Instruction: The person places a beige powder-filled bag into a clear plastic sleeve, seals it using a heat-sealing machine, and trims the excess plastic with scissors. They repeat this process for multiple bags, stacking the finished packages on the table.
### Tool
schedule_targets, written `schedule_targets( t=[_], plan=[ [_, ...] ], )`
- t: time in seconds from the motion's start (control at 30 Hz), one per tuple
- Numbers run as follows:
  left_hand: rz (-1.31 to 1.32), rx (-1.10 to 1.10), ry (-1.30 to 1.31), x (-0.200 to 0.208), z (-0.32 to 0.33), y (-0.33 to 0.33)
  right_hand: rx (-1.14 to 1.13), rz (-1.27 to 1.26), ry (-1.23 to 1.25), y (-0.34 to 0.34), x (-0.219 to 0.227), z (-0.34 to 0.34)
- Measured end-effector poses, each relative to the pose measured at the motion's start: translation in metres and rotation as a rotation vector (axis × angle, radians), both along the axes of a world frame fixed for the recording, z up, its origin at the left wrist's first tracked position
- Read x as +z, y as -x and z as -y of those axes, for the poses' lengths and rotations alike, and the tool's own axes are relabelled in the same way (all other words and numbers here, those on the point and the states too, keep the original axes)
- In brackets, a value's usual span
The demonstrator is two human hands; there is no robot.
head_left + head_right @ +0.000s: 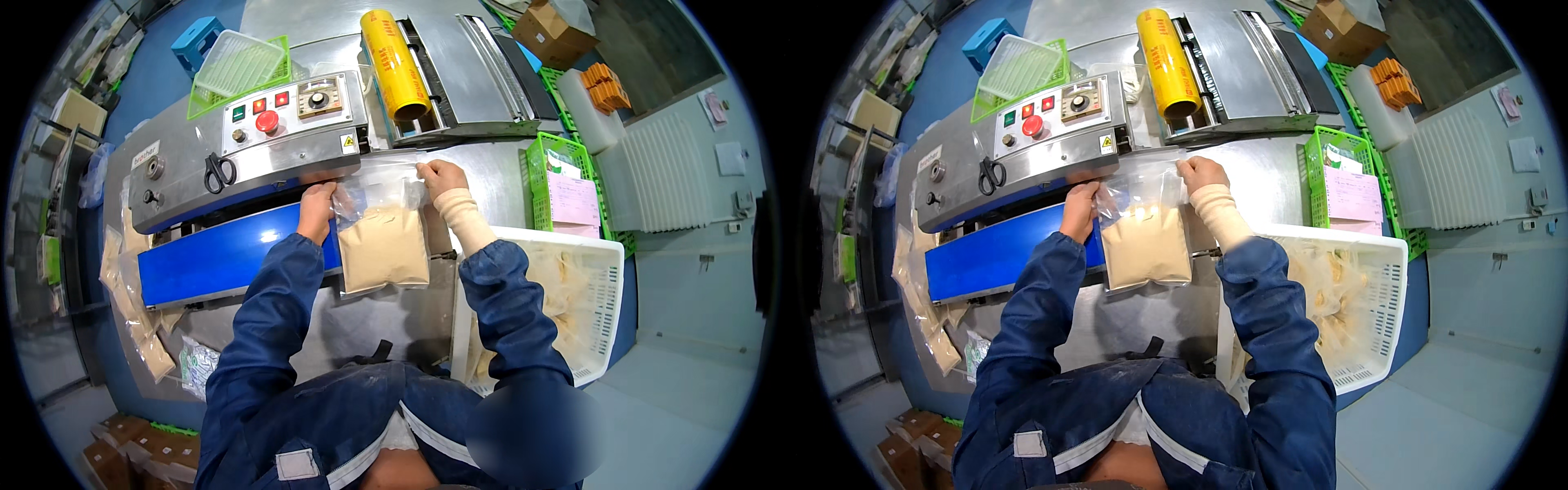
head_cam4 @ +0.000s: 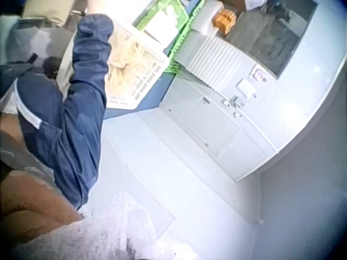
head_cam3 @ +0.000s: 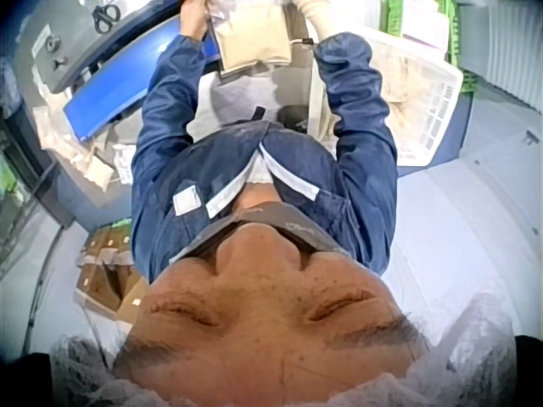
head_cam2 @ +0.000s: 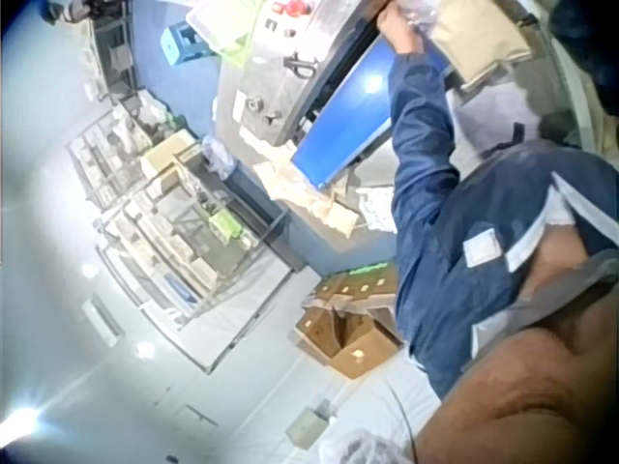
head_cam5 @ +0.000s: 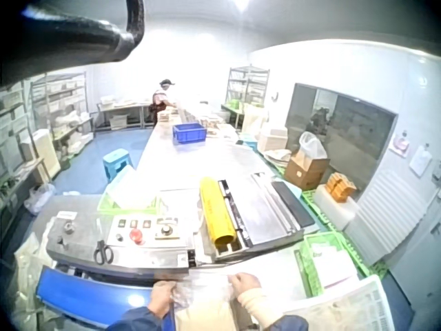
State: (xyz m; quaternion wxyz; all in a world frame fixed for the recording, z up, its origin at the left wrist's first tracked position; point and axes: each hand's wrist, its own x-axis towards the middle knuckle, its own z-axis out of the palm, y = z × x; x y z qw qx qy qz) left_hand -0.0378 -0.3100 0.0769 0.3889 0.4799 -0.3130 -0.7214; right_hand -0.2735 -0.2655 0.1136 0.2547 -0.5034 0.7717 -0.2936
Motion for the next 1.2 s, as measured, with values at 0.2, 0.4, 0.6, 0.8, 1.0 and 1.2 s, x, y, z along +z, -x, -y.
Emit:
schedule_targets(
  t=[0.2, 0.4, 0.6, 0.8, 1.0, 1.2],
  plan=[
    [0.055, 0.074, -0.006, 0.011, -0.001, -0.017, 0.079, -0.052, -0.055, -0.016, -0.001, 0.009],
    [0.113, 0.122, 0.029, 0.015, 0.002, -0.039, 0.123, 0.011, -0.129, -0.035, 0.003, 0.02],
    [0.17, 0.146, 0.17, -0.017, 0.006, -0.084, 0.182, -0.161, 0.017, -0.066, -0.014, 0.032],
    [0.164, 0.253, 0.182, 0.006, -0.028, -0.135, 0.372, -0.13, 0.069, -0.074, 0.005, 0.016],
    [0.66, 0.96, 0.334, 0.015, -0.111, -0.318, 0.368, 0.219, 0.06, -0.085, 0.087, -0.051],
    [1.288, 1.042, 0.07, -0.084, -0.138, -0.498, 0.217, 0.261, 0.098, -0.076, 0.111, -0.104]
  ],
)
